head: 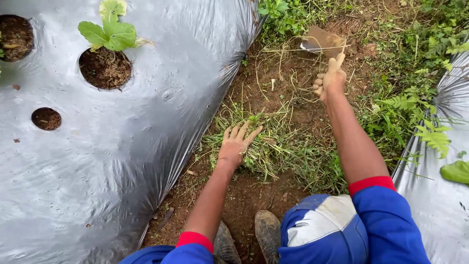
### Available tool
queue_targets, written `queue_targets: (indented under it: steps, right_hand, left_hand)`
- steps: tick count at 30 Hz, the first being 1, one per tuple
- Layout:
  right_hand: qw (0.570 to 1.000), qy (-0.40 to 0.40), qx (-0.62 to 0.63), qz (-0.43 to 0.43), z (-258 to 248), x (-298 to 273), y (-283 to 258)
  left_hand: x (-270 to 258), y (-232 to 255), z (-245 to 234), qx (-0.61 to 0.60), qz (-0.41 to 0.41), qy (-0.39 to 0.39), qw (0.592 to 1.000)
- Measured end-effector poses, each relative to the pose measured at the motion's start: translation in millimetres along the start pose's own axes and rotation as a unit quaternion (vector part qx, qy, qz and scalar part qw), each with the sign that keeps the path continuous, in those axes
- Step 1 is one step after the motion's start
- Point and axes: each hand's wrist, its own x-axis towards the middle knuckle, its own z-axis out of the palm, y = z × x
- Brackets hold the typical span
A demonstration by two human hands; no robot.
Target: The person uses a hoe to cut and gather weeds from the ground between plastic-covered raised beds. They then squat and pull weeds by hand from the holes in the plastic mulch around the vegetable plants.
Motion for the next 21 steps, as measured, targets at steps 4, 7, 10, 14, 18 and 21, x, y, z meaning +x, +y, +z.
queue_targets:
  steps: [4,7,10,14,18,21]
  right_hand:
    - [0.997,-0.015,-0.061,0.039,10,9,15]
    - [0.988,-0.061,-0.126,0.063,17,-5,16]
    - [0.997,0.008,-0.073,-0.004,23,-3,15]
    - [0.994,-0.021,-0.105,0.024,10,12,15]
    - [0.999,0.008,-0.045,0.002,6,19,12]
    - [0.985,-0.067,-0.153,0.038,3,24,32]
  left_hand:
    - [7,-9,2,-0.004,0.005,-0.003,1.000]
    - [12,-11,-3,-0.035,-0.002,-0.021,0.999]
    - [13,-12,-8,-0.007,-0.003,-0.034,0.999]
    - [14,-14,-14,-0.027,-0.001,-0.051,0.998]
    - [14,-14,-17,-0.038,-0.001,-0.051,0.998]
    - [16,-13,-16,-0.029,-0.007,-0.056,0.998]
